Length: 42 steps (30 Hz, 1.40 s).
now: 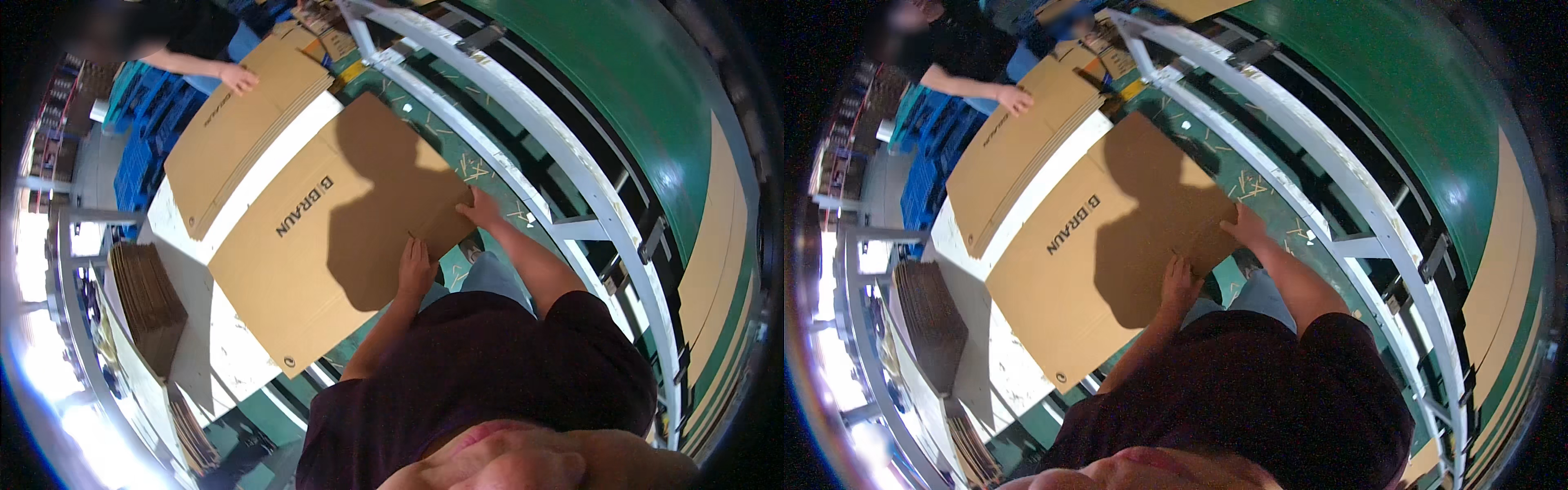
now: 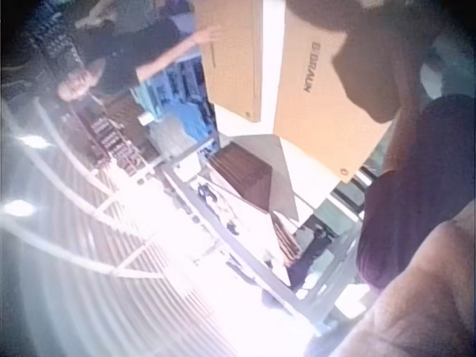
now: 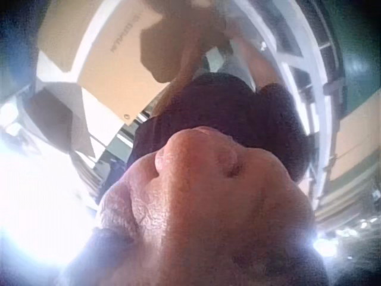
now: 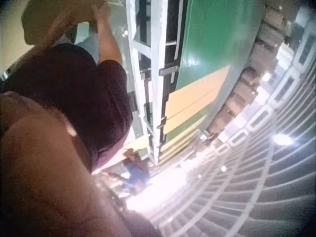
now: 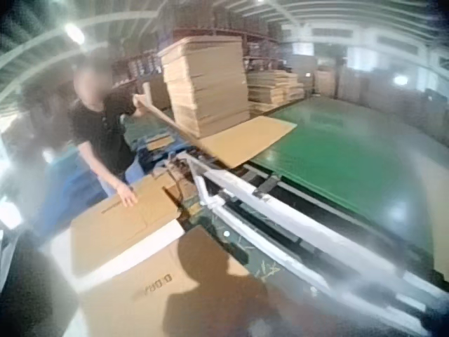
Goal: The person folds flat cardboard pieces on a table and places them onto a conveyor belt. The person repeatedly picks up cardboard, folds it, and moves it to the belt while another person assists nearby.
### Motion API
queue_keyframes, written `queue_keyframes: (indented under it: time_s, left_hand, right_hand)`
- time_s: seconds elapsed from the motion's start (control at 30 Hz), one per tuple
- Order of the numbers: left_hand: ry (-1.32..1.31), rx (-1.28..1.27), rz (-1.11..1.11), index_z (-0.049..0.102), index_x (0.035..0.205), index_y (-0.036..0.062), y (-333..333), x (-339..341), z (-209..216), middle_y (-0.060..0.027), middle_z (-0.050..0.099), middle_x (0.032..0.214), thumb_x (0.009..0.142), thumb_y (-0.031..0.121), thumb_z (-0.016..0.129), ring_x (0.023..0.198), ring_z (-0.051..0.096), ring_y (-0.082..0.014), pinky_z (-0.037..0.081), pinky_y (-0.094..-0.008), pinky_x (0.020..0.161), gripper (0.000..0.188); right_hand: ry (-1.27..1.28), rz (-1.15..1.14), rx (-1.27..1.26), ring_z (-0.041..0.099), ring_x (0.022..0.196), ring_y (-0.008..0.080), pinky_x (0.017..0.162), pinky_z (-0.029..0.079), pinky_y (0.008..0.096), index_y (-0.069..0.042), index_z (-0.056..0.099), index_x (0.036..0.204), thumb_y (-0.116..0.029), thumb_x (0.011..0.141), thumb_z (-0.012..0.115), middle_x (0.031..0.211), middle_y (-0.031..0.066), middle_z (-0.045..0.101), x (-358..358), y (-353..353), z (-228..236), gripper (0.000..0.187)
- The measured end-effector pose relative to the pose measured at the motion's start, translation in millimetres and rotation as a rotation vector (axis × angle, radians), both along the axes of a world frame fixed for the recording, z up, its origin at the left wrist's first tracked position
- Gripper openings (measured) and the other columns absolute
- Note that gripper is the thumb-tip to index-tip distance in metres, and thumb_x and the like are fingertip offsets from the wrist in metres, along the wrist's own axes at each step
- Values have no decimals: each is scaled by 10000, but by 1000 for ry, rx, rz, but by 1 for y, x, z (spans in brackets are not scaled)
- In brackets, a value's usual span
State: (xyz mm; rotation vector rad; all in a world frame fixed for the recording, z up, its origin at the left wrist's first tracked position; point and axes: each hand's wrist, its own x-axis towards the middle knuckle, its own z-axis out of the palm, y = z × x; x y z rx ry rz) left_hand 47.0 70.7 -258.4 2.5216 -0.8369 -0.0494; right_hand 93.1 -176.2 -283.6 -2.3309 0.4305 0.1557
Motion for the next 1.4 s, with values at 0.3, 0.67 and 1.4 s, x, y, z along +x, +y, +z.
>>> queue_keyframes:
  time_s: [0.3,0.67,1.4]
  left_hand:
    - [-9,137,12,484,1164,-102,-2,-1,-3,-229,464,1230,688,215,704,1198,401,-393,343,-440,1012,613]
    - [46,128,83,454,1203,-75,-6,-7,4,-240,411,1288,713,172,684,1247,346,-384,302,-440,1054,595]
    - [-89,165,-69,495,1164,-52,-3,7,-9,-225,469,1238,678,202,709,1198,415,-378,357,-432,1009,589]
  right_hand:
    - [13,142,154,466,1145,360,949,387,410,-3,366,1299,-307,720,677,1226,226,486,-29,-25,-2,724]
    - [131,291,162,602,910,314,779,481,401,-6,578,1057,-352,703,688,957,177,622,-58,-100,-58,508]
    - [-41,-215,391,612,650,216,580,472,359,26,590,976,-201,769,659,737,108,623,-101,-112,-11,314]
